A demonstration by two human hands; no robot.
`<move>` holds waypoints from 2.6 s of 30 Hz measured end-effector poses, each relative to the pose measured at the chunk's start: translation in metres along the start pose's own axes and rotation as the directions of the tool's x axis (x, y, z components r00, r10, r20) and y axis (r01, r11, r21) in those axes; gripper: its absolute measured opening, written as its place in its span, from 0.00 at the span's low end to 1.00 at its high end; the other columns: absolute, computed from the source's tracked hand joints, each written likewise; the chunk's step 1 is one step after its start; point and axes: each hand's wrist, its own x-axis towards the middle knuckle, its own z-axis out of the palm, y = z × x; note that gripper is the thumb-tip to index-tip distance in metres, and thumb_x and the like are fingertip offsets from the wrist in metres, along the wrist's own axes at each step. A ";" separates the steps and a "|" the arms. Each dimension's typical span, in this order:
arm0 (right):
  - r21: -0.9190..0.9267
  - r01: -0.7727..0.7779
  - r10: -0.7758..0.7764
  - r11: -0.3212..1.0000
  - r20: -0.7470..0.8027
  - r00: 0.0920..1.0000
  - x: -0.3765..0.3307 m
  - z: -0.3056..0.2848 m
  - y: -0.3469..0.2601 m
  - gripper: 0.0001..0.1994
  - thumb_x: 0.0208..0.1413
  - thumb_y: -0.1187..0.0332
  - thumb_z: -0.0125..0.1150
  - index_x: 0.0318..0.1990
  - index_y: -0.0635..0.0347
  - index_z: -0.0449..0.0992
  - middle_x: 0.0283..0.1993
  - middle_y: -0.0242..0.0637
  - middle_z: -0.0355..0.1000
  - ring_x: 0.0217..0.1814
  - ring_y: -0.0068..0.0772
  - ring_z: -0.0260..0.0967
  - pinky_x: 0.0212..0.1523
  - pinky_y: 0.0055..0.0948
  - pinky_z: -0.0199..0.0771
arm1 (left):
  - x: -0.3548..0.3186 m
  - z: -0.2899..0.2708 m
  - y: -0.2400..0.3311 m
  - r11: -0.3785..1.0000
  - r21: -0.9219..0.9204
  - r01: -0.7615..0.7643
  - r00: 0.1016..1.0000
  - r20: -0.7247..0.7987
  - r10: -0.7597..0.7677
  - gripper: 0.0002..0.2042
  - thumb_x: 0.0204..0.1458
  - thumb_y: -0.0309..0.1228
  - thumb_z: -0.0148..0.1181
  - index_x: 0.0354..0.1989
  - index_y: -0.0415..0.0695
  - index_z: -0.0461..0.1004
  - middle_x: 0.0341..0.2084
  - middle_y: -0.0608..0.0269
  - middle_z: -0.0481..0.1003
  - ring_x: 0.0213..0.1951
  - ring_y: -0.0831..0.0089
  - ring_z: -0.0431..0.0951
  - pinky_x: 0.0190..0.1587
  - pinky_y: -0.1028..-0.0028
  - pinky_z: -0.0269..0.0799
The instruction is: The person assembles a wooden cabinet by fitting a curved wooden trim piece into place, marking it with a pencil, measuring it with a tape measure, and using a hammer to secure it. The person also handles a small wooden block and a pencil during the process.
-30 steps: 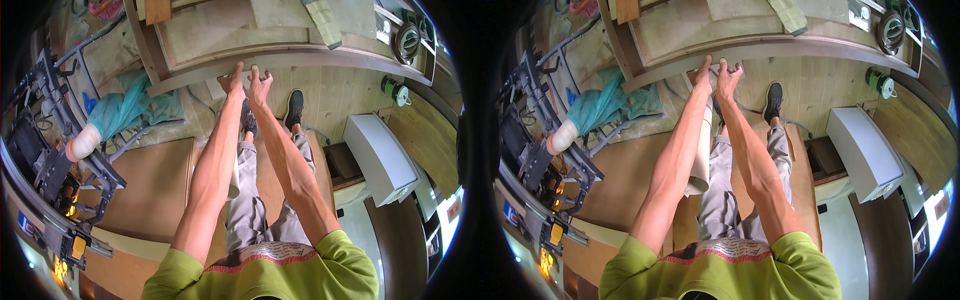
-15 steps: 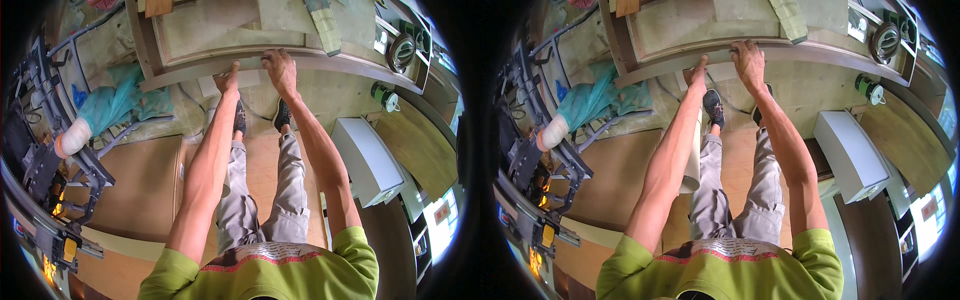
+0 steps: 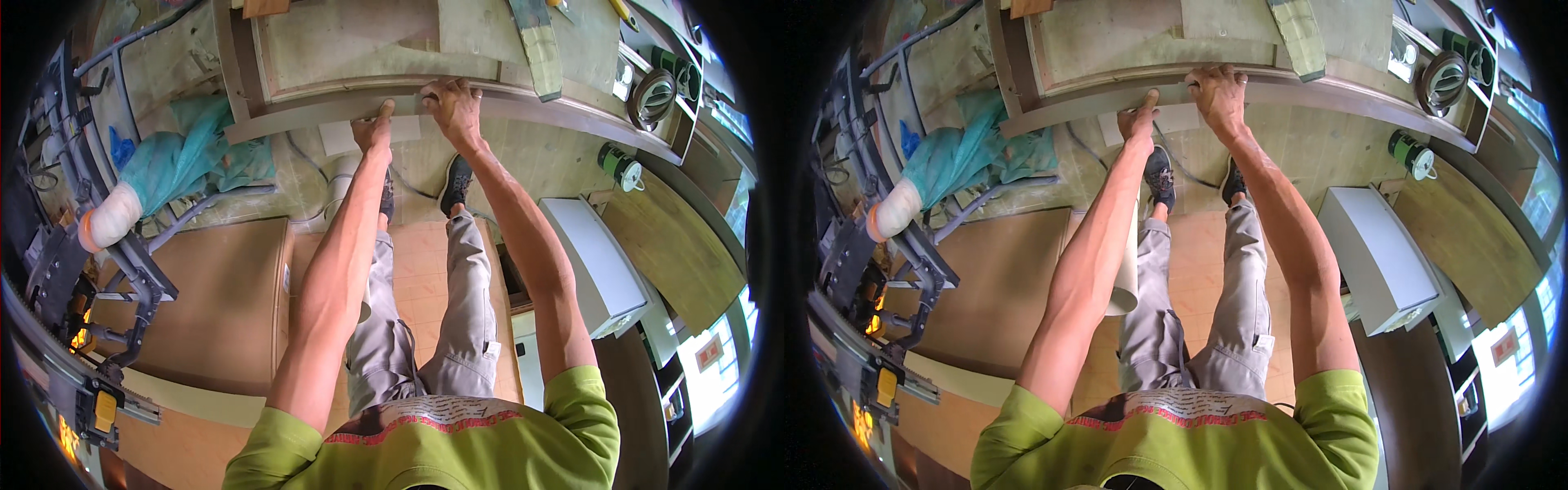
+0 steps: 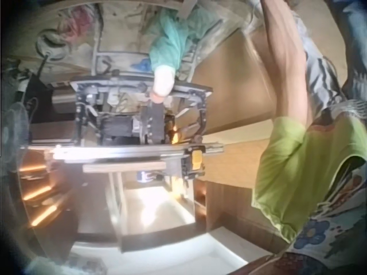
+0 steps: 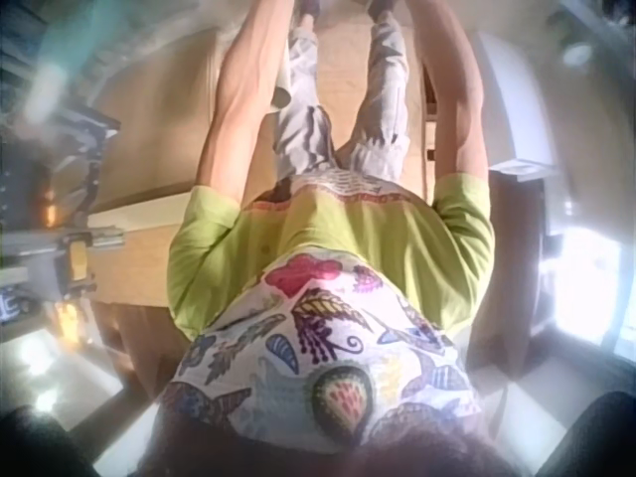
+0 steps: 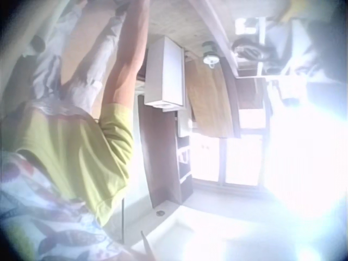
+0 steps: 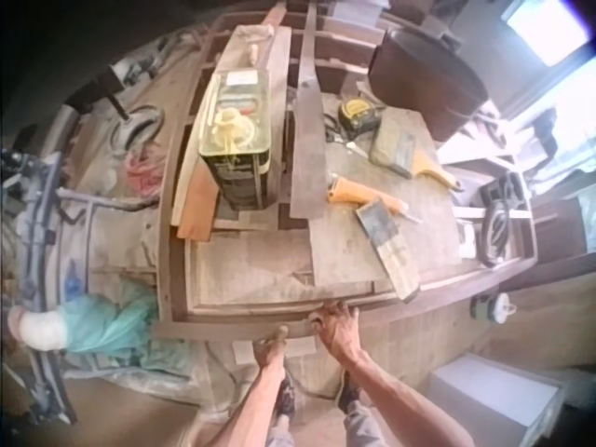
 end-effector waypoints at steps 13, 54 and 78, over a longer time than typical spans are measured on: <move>0.268 0.127 -0.155 0.955 0.084 0.984 0.012 0.004 0.016 0.16 0.51 0.62 0.64 0.49 0.42 0.78 0.49 0.34 0.76 0.59 0.44 0.66 0.59 0.54 0.56 | -0.021 0.004 0.018 0.988 -0.064 0.140 0.989 -0.033 -0.142 0.22 0.45 0.38 0.75 0.45 0.45 0.71 0.33 0.62 0.80 0.28 0.70 0.82 0.26 0.76 0.74; 0.373 0.134 -0.201 0.918 0.146 0.969 0.017 0.006 0.025 0.13 0.53 0.60 0.63 0.48 0.42 0.79 0.49 0.34 0.74 0.58 0.43 0.65 0.60 0.49 0.57 | -0.036 0.021 0.004 0.972 -0.146 -0.185 0.977 -0.131 0.166 0.14 0.56 0.23 0.62 0.40 0.36 0.60 0.30 0.55 0.73 0.27 0.72 0.79 0.26 0.76 0.82; 0.364 0.125 -0.195 0.923 0.162 0.967 0.018 0.007 0.024 0.15 0.53 0.60 0.62 0.49 0.42 0.78 0.51 0.36 0.73 0.59 0.45 0.65 0.60 0.48 0.56 | -0.049 0.034 0.010 0.965 -0.090 -0.247 0.942 -0.256 0.217 0.15 0.54 0.23 0.64 0.39 0.37 0.59 0.34 0.57 0.69 0.33 0.72 0.75 0.30 0.74 0.85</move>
